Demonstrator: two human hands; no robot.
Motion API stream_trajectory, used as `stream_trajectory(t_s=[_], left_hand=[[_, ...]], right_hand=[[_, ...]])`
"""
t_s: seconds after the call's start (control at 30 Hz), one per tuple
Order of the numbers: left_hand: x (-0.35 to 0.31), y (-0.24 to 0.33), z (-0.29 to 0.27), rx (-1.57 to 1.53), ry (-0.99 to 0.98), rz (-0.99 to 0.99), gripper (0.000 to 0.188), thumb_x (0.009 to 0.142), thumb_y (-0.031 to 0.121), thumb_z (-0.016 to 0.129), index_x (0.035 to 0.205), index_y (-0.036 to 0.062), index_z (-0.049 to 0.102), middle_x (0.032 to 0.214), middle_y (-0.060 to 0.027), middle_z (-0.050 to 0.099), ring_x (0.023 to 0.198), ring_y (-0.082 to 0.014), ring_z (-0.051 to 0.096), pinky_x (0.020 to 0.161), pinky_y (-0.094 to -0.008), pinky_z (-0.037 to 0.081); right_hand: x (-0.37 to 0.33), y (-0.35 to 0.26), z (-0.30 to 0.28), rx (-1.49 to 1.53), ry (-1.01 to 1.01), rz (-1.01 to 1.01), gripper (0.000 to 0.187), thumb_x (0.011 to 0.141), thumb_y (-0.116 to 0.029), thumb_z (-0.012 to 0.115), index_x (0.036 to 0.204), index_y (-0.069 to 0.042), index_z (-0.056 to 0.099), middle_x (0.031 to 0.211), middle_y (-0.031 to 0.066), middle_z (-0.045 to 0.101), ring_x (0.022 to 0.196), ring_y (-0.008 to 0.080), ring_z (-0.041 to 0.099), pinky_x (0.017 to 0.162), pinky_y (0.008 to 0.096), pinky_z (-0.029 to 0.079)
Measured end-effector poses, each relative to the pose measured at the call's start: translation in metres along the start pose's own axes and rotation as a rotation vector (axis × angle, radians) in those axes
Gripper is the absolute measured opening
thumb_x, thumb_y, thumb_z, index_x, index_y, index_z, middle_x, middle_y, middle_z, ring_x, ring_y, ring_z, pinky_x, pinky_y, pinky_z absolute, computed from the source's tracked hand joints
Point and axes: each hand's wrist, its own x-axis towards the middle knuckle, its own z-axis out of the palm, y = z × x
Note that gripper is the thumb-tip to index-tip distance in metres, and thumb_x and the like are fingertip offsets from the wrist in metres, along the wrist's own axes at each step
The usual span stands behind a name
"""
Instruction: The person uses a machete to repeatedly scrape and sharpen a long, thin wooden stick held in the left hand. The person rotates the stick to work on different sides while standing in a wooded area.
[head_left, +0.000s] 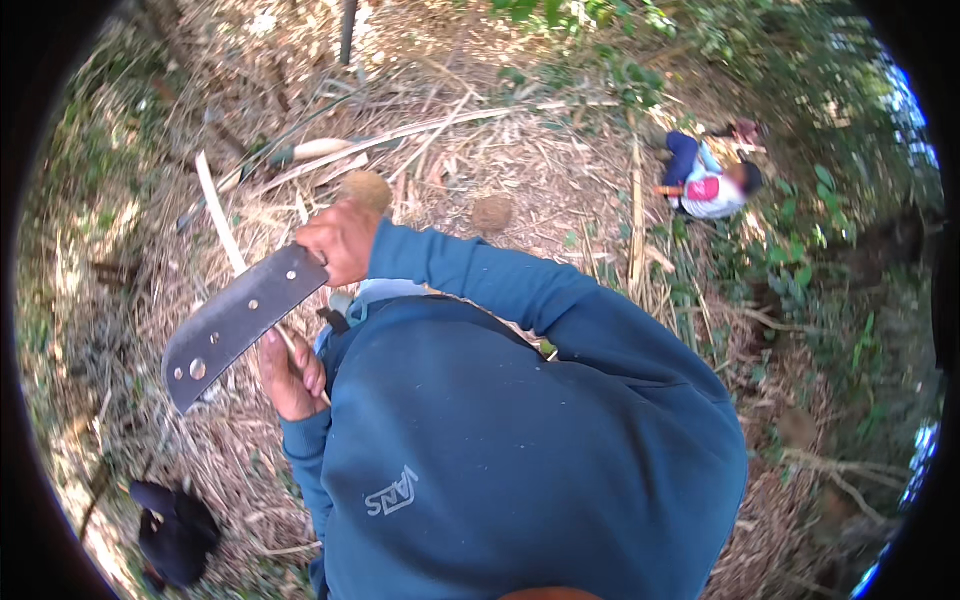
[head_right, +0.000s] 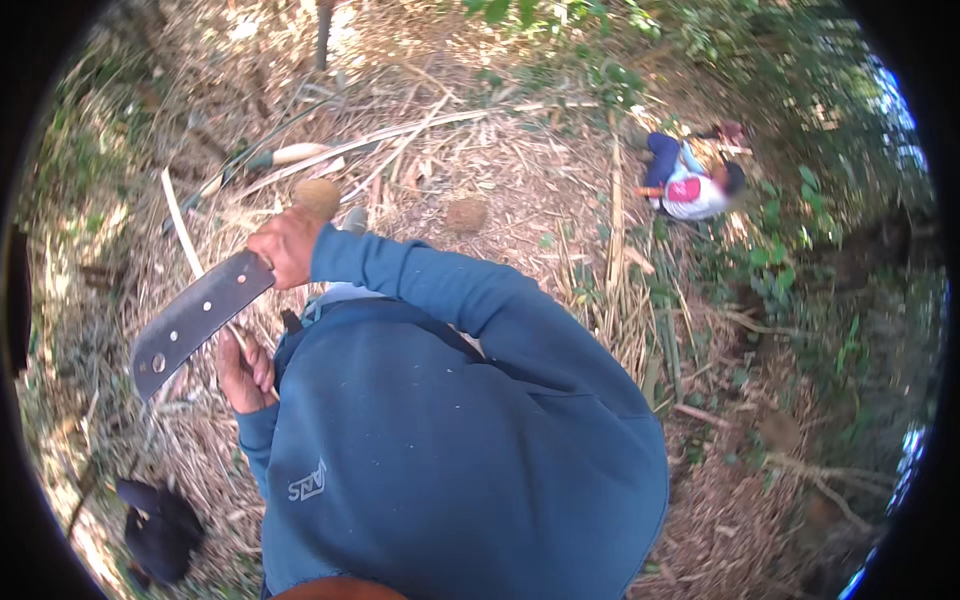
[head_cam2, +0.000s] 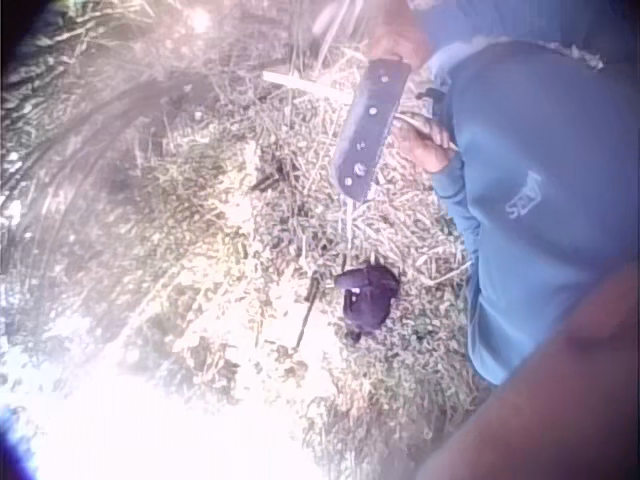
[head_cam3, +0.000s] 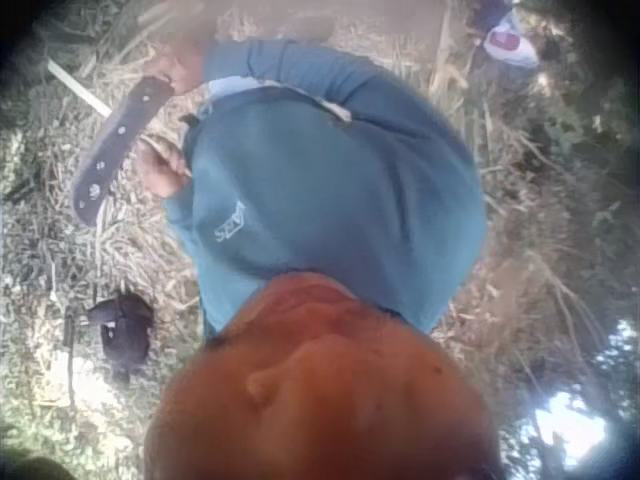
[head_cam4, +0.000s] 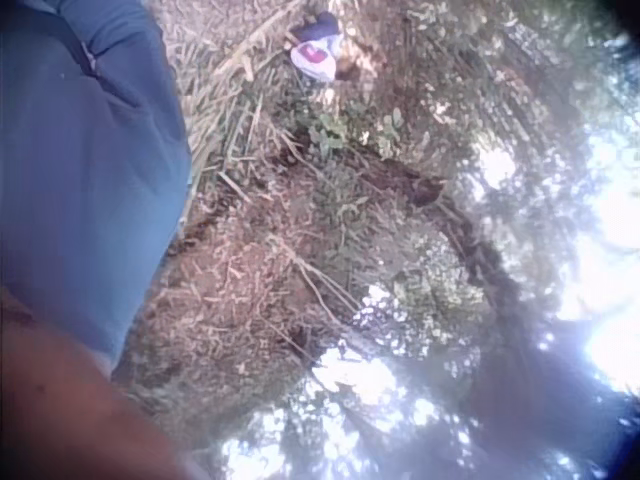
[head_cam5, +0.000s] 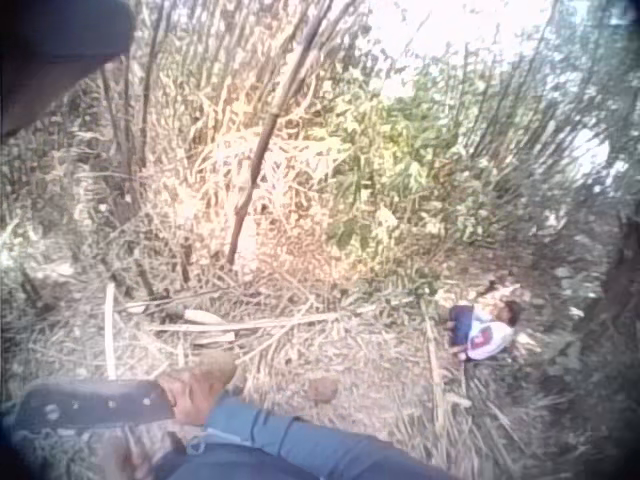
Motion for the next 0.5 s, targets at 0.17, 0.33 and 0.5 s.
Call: stream_trajectory(t_s=[0.17,0.33,0.5], left_hand=[[0.005,-0.006,0.011,0.064,-0.086,-0.075,0.025,0.101,0.032,0.044,0.096,0.0074,0.047,0.061,-0.0005,0.041,0.036,-0.0055,0.029,0.030,-0.0193,0.024],[0.009,-0.003,0.030,0.139,-0.182,-0.071,0.027,0.101,0.032,0.043,0.094,0.0063,0.046,0.060,-0.0008,0.041,0.036,-0.0056,0.029,0.030,-0.0195,0.024],[0.011,-0.010,0.036,0.088,-0.190,-0.144,0.026,0.101,0.030,0.042,0.095,0.0050,0.047,0.058,-0.0008,0.040,0.034,-0.0063,0.030,0.029,-0.0195,0.025]], right_hand=[[-0.001,0.018,-0.023,-0.069,0.219,0.341,0.027,0.064,-0.031,0.070,0.065,-0.006,0.059,0.059,0.0161,0.059,0.056,0.0346,0.061,0.055,0.0447,0.047],[-0.032,0.015,-0.043,-0.040,0.206,0.128,0.026,0.065,-0.030,0.071,0.064,-0.007,0.058,0.058,0.0146,0.058,0.054,0.0335,0.060,0.054,0.0432,0.046],[-0.016,0.047,-0.072,-0.043,0.222,0.765,0.025,0.074,-0.030,0.068,0.080,-0.006,0.070,0.060,0.0124,0.063,0.057,0.0265,0.064,0.059,0.0381,0.052]])
